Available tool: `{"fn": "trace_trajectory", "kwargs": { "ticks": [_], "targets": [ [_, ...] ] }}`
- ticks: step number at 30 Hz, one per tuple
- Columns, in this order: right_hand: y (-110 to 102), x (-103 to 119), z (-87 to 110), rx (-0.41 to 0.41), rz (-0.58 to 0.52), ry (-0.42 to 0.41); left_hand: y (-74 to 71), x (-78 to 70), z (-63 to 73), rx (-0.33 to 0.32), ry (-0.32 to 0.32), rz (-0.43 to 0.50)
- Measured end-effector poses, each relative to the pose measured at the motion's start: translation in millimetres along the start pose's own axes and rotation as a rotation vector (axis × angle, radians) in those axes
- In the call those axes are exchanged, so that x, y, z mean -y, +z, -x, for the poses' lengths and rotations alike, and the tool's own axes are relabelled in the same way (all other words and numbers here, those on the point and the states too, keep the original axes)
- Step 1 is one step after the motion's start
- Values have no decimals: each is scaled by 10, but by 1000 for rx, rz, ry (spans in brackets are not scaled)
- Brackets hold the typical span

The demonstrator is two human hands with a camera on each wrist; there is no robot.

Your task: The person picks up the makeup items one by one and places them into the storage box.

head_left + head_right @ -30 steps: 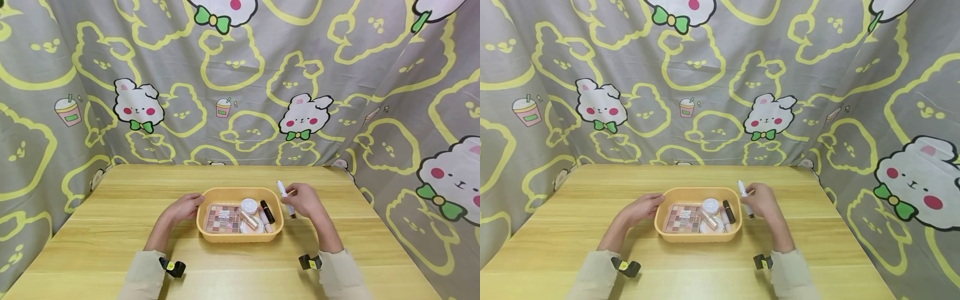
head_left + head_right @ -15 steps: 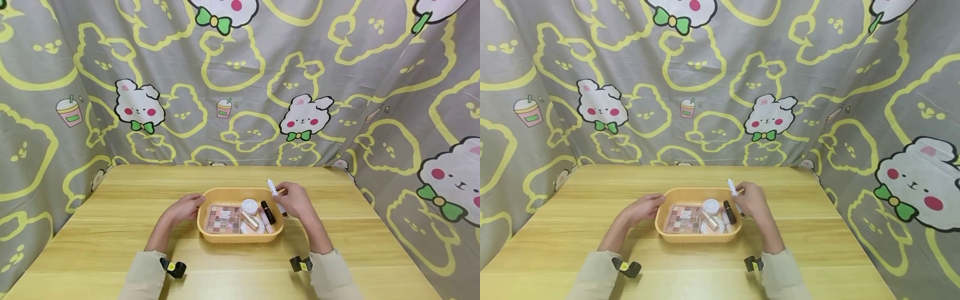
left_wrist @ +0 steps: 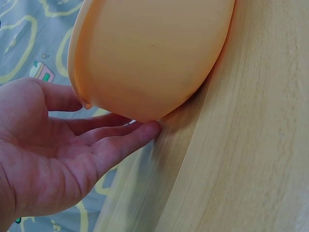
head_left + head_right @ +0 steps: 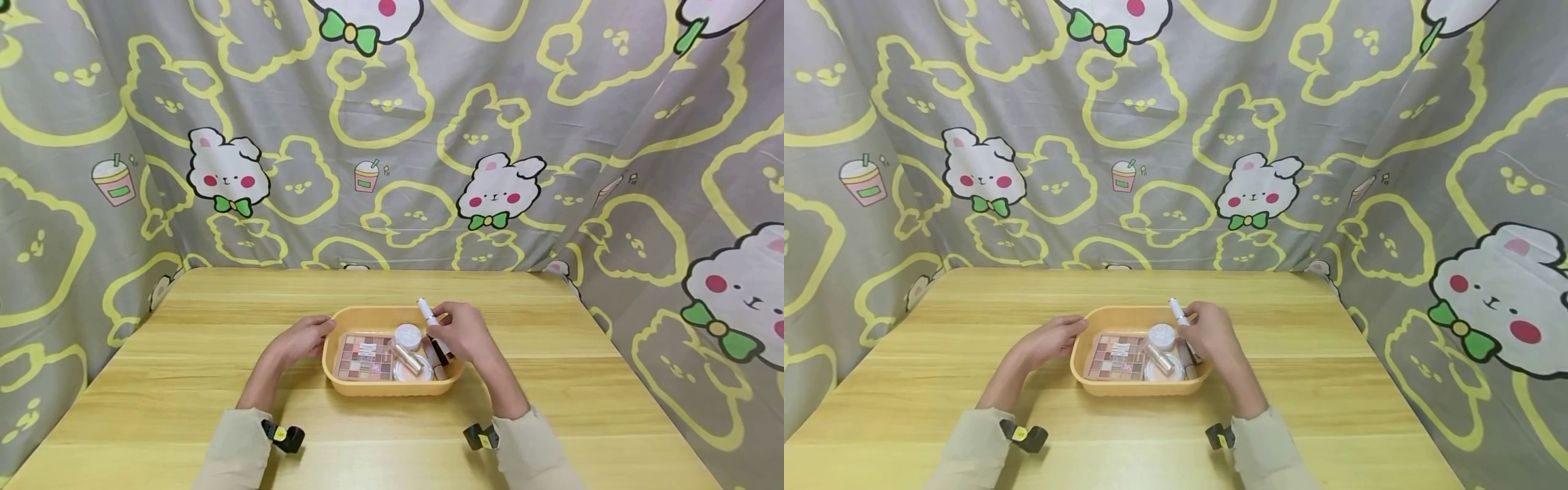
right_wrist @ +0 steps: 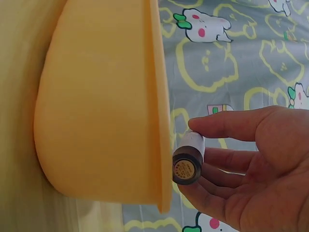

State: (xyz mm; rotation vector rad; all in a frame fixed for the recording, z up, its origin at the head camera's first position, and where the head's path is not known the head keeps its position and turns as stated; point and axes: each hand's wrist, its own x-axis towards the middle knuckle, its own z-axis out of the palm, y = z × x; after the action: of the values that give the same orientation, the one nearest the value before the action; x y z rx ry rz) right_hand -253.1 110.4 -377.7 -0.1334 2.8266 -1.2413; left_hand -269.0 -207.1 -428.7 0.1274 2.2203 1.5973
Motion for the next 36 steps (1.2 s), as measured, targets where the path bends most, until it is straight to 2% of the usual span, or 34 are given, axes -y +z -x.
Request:
{"fn": "trace_trajectory", "kwargs": {
  "ticks": [5,12,36],
  "targets": [
    [71,34,8,-8,44,-33,7,-7,-4,7,1,-11],
    [148,54,27,13,38,-51,9,-4,-17,-8,-26,7],
    [297,124,80,47,78,-134,18,-9,-7,-22,-29,-1]
  ]
}}
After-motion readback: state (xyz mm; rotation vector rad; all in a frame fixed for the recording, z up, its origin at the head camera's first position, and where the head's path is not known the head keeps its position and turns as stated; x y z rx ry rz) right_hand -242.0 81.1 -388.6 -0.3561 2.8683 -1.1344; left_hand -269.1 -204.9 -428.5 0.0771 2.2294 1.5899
